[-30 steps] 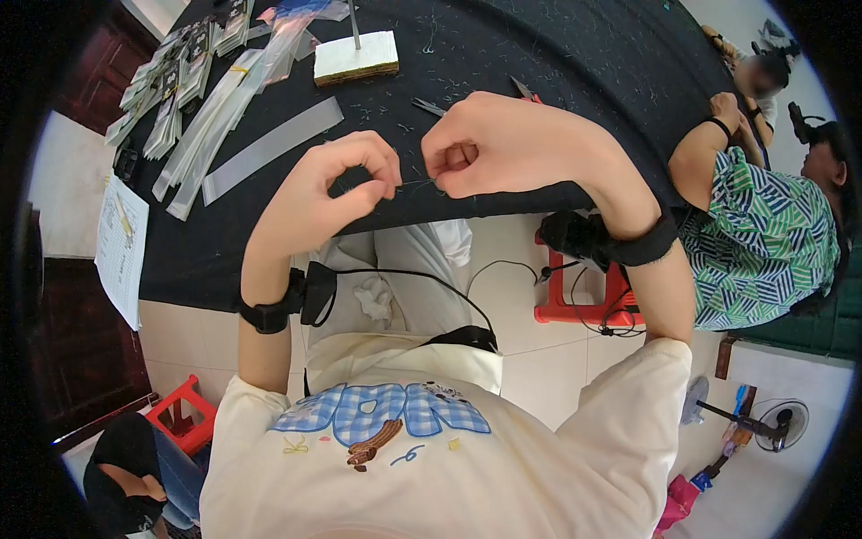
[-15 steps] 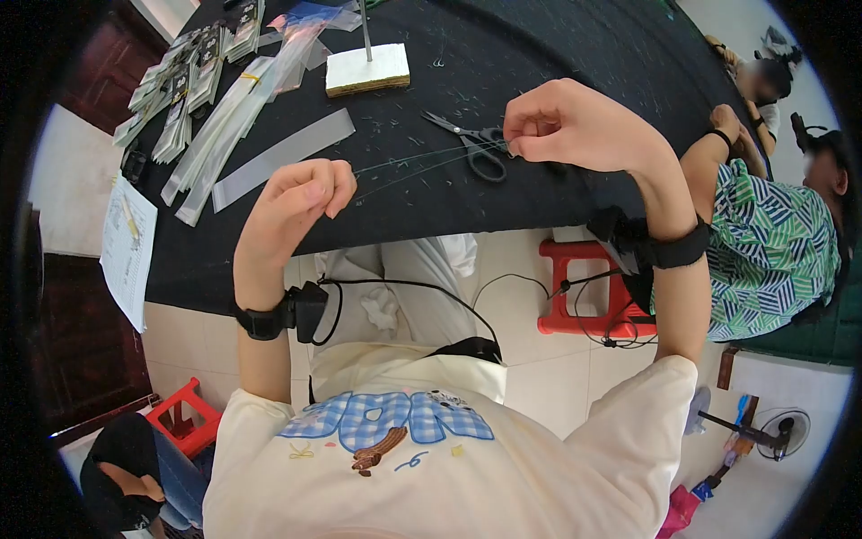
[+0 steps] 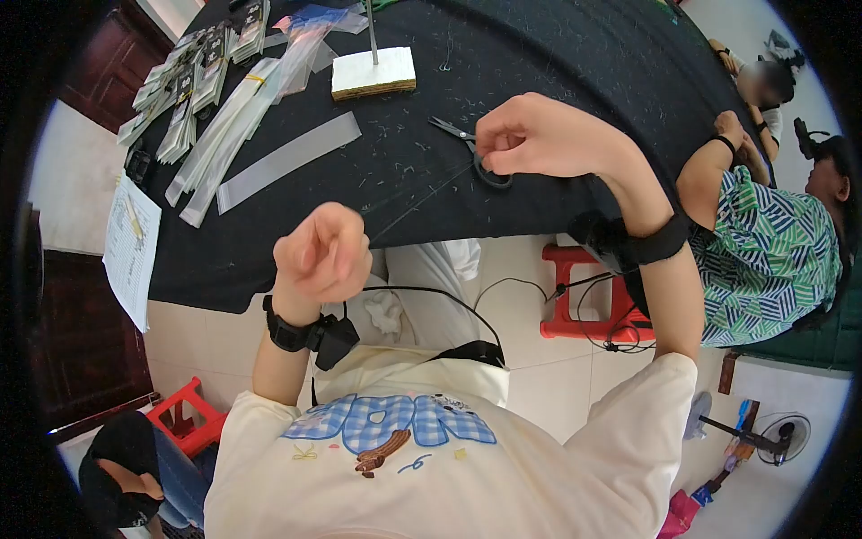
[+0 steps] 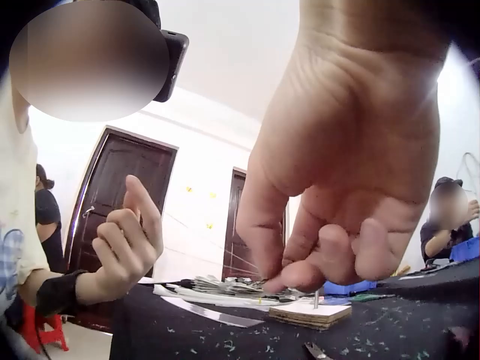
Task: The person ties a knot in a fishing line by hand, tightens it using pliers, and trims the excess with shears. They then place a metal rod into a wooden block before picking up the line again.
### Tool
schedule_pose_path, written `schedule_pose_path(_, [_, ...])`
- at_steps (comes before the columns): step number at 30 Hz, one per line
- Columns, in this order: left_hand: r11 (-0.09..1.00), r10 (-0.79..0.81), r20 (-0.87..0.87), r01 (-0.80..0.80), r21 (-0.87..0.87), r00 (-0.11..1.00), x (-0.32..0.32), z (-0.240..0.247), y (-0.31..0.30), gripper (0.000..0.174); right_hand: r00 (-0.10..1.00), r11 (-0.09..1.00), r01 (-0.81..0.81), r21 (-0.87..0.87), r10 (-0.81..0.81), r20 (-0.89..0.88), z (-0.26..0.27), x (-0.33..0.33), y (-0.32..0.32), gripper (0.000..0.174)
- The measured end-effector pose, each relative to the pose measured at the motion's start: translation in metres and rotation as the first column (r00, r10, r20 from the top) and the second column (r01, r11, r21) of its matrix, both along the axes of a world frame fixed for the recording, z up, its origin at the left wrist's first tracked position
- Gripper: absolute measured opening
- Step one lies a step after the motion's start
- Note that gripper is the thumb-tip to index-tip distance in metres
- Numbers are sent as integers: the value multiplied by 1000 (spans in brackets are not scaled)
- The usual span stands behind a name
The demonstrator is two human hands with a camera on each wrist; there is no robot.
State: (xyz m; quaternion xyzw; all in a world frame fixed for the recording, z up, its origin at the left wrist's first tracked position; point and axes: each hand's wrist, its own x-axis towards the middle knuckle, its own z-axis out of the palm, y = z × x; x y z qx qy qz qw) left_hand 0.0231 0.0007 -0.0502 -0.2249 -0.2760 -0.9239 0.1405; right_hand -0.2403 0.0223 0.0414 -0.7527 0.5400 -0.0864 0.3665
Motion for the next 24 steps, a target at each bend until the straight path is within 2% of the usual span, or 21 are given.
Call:
schedule_pose_path(3, [997, -78, -63, 77, -5, 995, -3, -5, 12, 33, 1000, 998, -25, 50, 24, 13, -6, 12, 0, 12])
schedule_pose_path(4, [983, -152, 8, 150, 104, 988, -3, 4, 17, 27, 999, 997, -38, 60, 36, 29, -7, 16, 1, 13])
schedule_pose_path(5, [983, -151, 9, 149, 104, 988, -3, 9, 20, 27, 999, 997, -39, 60, 37, 30, -9, 19, 1, 13])
schedule_pose_path(7, [972, -233, 38, 234, -25, 972, -5, 15, 23, 35, 996, 993, -92, 70, 91, 25, -12, 23, 1, 14])
schedule_pose_path(8, [960, -278, -27, 279, 26, 960, -9, 16, 24, 27, 995, 993, -95, 64, 95, 8, -12, 23, 2, 14])
schedule_pose_path(9, [960, -278, -28, 278, 26, 960, -10, 13, 24, 27, 995, 993, -95, 65, 95, 8, -11, 22, 2, 14])
schedule_pose_path(11, [990, 79, -62, -71, 124, 995, -11, 3, 22, 40, 995, 995, -76, 59, 79, -60, -7, 19, 3, 18])
schedule_pose_path(13, [930, 253, -149, -198, 309, 956, -16, 11, 14, 43, 997, 997, -57, 61, 60, -54, -7, 8, 4, 17])
schedule_pose_path(14, [931, 254, -149, -199, 307, 956, -15, 12, 10, 43, 998, 997, -38, 61, 41, -47, -7, 3, 4, 17])
schedule_pose_path(15, [870, 375, 7, -355, 343, 927, -13, 13, 6, 42, 998, 997, -38, 60, 41, -47, -6, 0, 5, 17])
schedule_pose_path(16, [788, 478, 166, -505, 353, 862, -12, 13, 3, 41, 1000, 997, -16, 69, 14, 27, -4, -2, 7, 17])
schedule_pose_path(17, [788, 478, 166, -505, 352, 862, -12, 12, 2, 41, 995, 997, 6, 79, -14, 102, -2, -3, 7, 16])
schedule_pose_path(19, [732, 611, 376, -678, 69, 697, -15, 9, 2, 41, 995, 996, 21, 84, -28, 91, 0, -5, 10, 16])
schedule_pose_path(20, [733, 609, 378, -677, 69, 698, -15, 10, 3, 41, 988, 995, 23, 95, -37, 148, 0, -4, 11, 16])
schedule_pose_path(21, [658, 718, 446, -730, -185, 534, -16, 12, 3, 41, 978, 994, 24, 104, -45, 204, 1, -3, 13, 16])
schedule_pose_path(22, [550, 816, 459, -714, -433, 351, -18, 14, 4, 41, 978, 994, 24, 104, -45, 204, 3, -2, 15, 16])
schedule_pose_path(23, [550, 816, 459, -714, -432, 350, -20, 15, 4, 41, 976, 995, -7, 104, -16, 219, 5, 2, 19, 16])
schedule_pose_path(24, [494, 848, 442, -740, -458, 292, -24, 16, 6, 42, 972, 994, -40, 104, 15, 234, 6, 7, 24, 15])
